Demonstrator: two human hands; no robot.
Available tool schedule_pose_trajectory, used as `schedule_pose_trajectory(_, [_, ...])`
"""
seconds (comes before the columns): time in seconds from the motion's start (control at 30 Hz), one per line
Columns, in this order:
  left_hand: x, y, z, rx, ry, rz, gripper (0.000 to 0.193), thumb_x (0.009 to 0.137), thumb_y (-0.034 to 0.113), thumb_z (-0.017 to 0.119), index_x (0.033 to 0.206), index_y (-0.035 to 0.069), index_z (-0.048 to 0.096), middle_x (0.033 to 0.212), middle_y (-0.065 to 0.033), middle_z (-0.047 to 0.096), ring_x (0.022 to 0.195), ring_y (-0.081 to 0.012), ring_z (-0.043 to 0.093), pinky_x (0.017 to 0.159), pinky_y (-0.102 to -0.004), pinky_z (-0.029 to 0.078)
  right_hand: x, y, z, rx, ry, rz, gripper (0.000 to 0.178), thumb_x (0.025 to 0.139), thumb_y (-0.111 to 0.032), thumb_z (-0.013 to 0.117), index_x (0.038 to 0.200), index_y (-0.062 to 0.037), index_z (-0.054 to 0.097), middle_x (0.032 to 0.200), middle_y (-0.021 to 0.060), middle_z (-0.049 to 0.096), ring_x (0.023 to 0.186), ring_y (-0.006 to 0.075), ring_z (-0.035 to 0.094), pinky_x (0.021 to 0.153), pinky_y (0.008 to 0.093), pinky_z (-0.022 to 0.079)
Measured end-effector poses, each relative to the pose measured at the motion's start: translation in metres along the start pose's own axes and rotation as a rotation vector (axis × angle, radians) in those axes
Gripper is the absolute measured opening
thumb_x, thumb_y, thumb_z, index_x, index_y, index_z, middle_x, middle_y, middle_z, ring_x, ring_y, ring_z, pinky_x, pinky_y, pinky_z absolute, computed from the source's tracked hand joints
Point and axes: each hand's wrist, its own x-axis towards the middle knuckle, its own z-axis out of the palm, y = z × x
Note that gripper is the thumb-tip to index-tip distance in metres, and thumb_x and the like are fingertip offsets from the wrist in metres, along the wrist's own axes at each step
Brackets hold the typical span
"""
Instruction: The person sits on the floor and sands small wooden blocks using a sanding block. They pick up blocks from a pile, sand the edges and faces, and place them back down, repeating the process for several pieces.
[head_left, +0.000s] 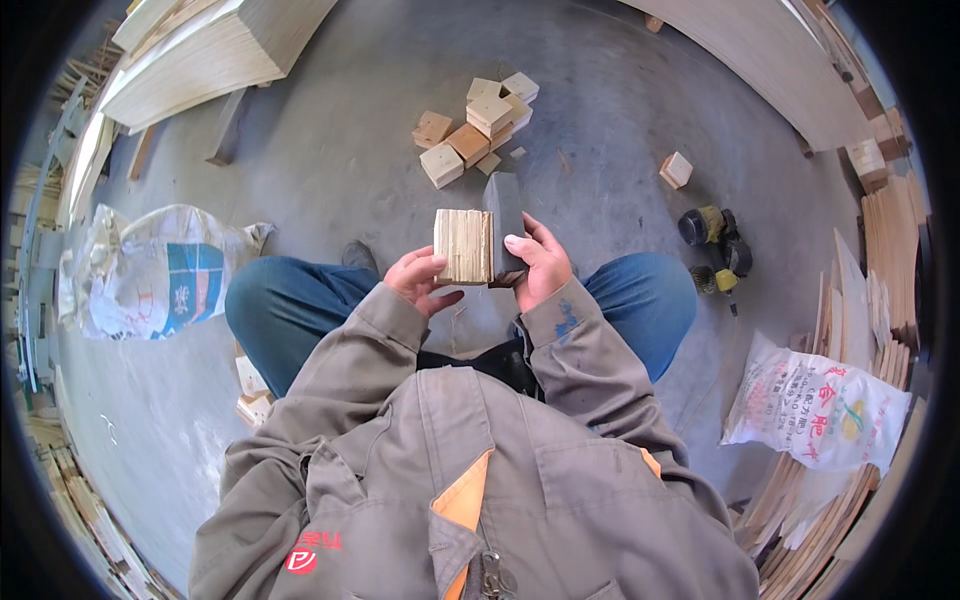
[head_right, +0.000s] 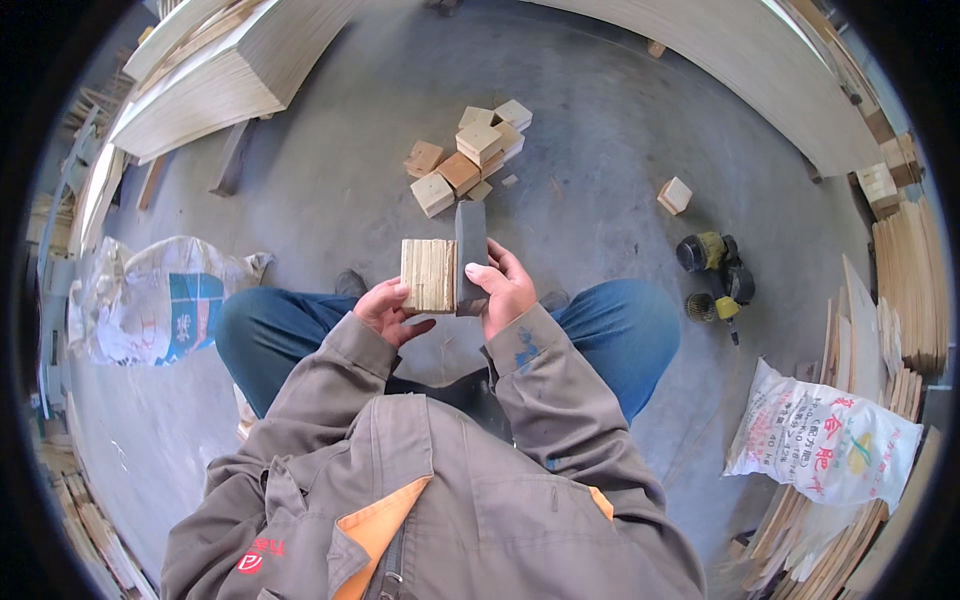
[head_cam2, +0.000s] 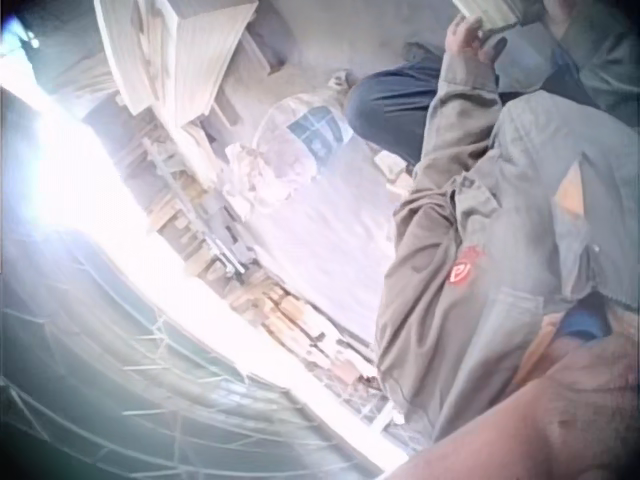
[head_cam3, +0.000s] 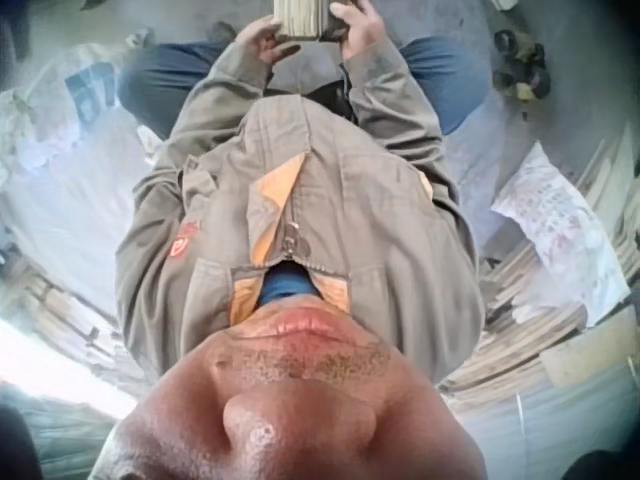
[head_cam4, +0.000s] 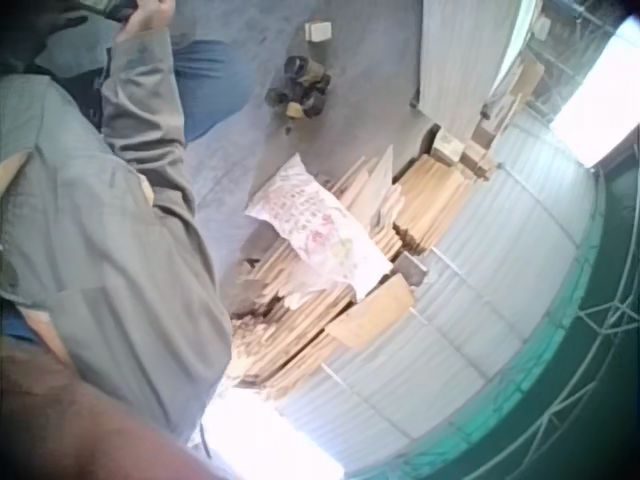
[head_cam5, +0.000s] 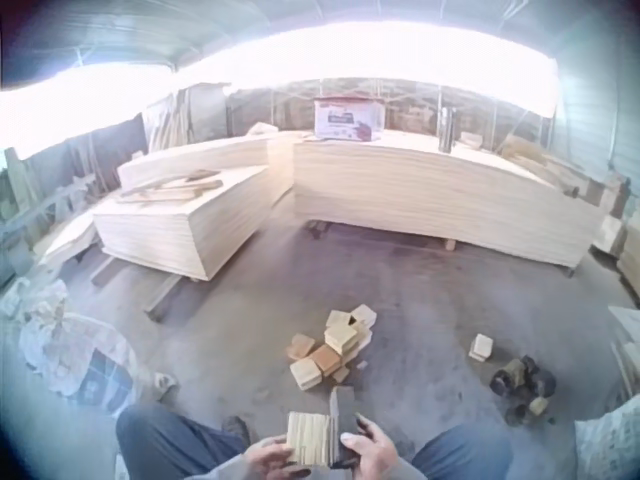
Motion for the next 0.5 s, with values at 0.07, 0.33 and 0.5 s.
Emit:
schedule_pose_trajectory(0.07, [0.000,0.000,-0.002,0.007,-0.001,0.004,0.072,0.087,0.033,0.076,0.147,0.008,0.046,0.138,-0.0092,0.058,0.129,-0.0274,0.055,0.106,-0.0564,0.043,0.000,0.008,-0.006,0.043,0.024,0.010,0.062,0.090,-0.001,0.058,0.149,0.0065,0.038,0.136,0.0176,0.058,0.118,0.0290,0.063,0.092,0.0460,0.059])
schedule_pose_trajectory(0.33, [0.016,-0.016,-0.009,0.167,0.075,-0.023,0.083,0.082,0.040,0.080,0.148,0.005,0.043,0.140,-0.0124,0.054,0.134,-0.0293,0.047,0.108,-0.0566,0.036,-0.001,0.015,-0.006,-0.130,-0.015,-0.052,0.059,0.094,-0.004,0.058,0.149,0.0041,0.040,0.133,0.0162,0.059,0.111,0.0266,0.066,0.080,0.0432,0.063])
schedule_pose_trajectory(0.5, [0.028,-0.022,-0.012,0.113,0.139,0.030,0.080,0.081,0.036,0.080,0.146,0.004,0.044,0.139,-0.0164,0.054,0.129,-0.0312,0.053,0.105,-0.0561,0.042,-0.003,0.013,0.014,-0.188,0.066,-0.056,0.054,0.100,-0.009,0.057,0.149,0.0033,0.041,0.132,0.0150,0.060,0.113,0.0257,0.065,0.086,0.0424,0.061])
